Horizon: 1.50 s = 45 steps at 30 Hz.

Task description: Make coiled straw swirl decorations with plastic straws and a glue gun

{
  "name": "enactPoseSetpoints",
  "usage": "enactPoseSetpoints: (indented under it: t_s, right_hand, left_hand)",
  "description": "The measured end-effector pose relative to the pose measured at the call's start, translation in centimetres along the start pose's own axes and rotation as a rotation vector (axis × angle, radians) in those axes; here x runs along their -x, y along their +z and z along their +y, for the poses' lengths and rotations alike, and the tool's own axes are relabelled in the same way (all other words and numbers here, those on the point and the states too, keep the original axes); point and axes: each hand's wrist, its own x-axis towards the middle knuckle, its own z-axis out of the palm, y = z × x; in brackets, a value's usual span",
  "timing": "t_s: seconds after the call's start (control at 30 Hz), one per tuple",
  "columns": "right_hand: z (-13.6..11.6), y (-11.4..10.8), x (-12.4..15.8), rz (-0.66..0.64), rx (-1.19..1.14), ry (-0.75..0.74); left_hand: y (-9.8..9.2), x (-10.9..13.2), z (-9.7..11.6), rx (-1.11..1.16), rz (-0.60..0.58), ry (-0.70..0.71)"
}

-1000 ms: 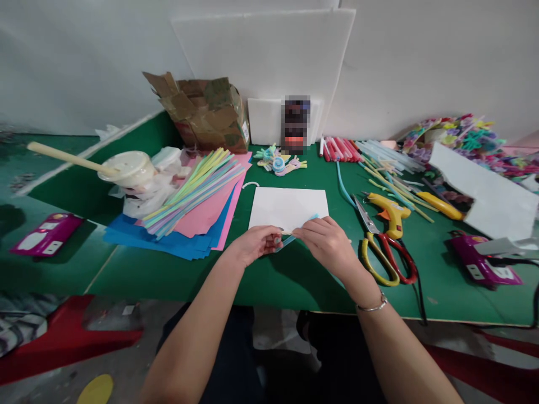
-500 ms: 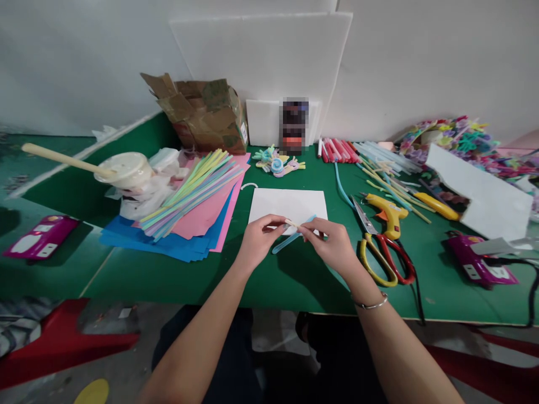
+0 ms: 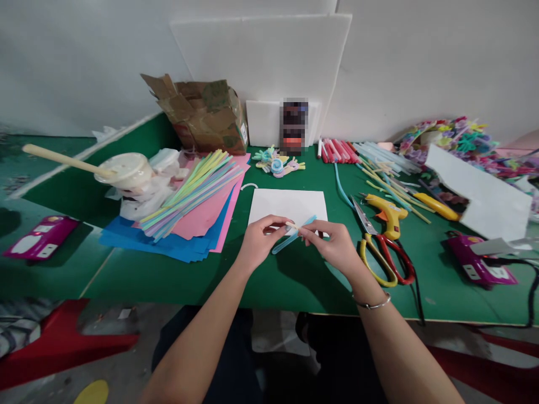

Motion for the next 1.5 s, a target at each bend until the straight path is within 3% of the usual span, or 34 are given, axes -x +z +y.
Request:
enactPoseSetpoints:
  t_s: [0.3, 0.77, 0.9, 1.3, 1.4, 1.5]
  right_hand:
    - [0.0, -0.1, -0.1, -0.044, -0.103, 0.081]
    - [-0.6, -0.1, 0.0, -0.077, -0.061, 0.049]
    - [-0.2, 0.3, 0.2, -0.041, 0.038, -0.037]
    - [-0.1, 1.1, 0.6, -0.062, 0.619, -0.482]
    - [-0.3, 1.0, 0.7, -0.081, 0.550, -0.445]
    - [-0.6, 0.7, 0.7, -0.089, 0.344, -0.272]
  left_hand:
    - [0.1, 0.0, 0.0, 0.006, 0.023, -0.032]
    - [0.5, 0.1, -0.1, 0.065, -0.006, -0.027]
    - [0.4, 0.1, 0.2, 0.019, 0.012, -0.104]
    - [0.4, 0.2, -0.6, 0.027, 0.058, -0.308]
    - [0.2, 0.3, -0.5, -0.046, 0.046, -0.272]
    - [0.1, 0.4, -0.1, -0.110, 0.018, -0.221]
